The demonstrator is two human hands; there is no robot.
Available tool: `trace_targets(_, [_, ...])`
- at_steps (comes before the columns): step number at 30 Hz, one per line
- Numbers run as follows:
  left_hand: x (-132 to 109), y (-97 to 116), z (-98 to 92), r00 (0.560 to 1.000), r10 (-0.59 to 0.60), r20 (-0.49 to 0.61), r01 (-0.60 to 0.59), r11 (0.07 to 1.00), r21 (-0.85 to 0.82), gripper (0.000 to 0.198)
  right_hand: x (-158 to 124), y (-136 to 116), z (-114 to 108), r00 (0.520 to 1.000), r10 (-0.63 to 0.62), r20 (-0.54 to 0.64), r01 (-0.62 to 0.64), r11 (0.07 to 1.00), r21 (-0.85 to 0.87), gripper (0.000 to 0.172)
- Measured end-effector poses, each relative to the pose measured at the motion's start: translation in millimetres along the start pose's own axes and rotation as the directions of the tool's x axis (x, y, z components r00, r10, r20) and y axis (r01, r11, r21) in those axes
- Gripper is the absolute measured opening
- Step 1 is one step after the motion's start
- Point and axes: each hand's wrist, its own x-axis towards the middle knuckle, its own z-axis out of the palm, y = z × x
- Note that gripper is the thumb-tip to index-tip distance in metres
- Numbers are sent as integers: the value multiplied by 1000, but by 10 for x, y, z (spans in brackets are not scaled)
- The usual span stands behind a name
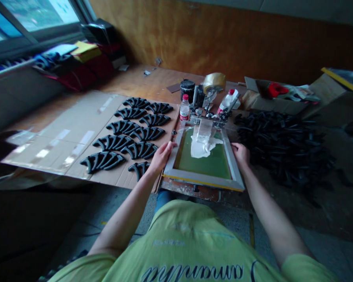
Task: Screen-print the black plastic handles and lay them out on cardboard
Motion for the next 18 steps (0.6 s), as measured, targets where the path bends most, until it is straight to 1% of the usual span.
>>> trace_targets(1, [-35, -174, -17, 998, -62, 9, 61, 998, 11, 55, 93, -11, -34, 999, 27, -19, -25, 996, 81, 29])
trace_targets(2, [-50, -339, -27, 994, -109, 8, 108, 994, 27, 59, 189, -76, -58, 999, 24, -33, -18, 986, 165, 30])
trace_targets(4, [-35, -615, -33, 987, -160, -22, 161, 983, 90, 69, 370, -327, -73, 996, -55, -72, 71, 969, 237, 48])
trace_targets(5, [-13, -720, -33, 985, -166, -45, 171, 976, 135, 70, 445, -481, -61, 992, -109, -55, 120, 961, 248, 55])
trace_targets(6, [13, -802, -35, 984, -165, -66, 174, 968, 180, 69, 501, -633, -38, 988, -156, -11, 154, 957, 245, 56])
trace_targets(7, [40, -864, -38, 984, -161, -80, 175, 961, 215, 68, 535, -768, -4, 980, -189, 55, 171, 956, 237, 52])
trace_targets(9, [86, -945, -54, 984, -157, -86, 175, 949, 262, 65, 519, -960, 82, 951, -228, 207, 182, 958, 220, 36])
trace_targets(11, [115, -994, -77, 986, -150, -70, 164, 942, 294, 63, 396, -1038, 155, 912, -268, 311, 207, 955, 214, 19])
trace_targets(13, [130, -1032, -100, 989, -143, -48, 150, 937, 315, 62, 204, -1030, 172, 870, -355, 342, 290, 929, 229, 9])
trace_targets(15, [137, -1060, -113, 990, -137, -33, 141, 938, 317, 62, 11, -975, 111, 809, -484, 333, 415, 872, 259, 16])
trace_targets(17, [140, -1073, -113, 990, -136, -34, 140, 944, 300, 62, -110, -904, -5, 728, -606, 320, 532, 794, 295, 24])
trace_targets(18, [141, -1072, -108, 990, -137, -35, 142, 946, 291, 62, -130, -870, -67, 686, -654, 319, 575, 756, 313, 25])
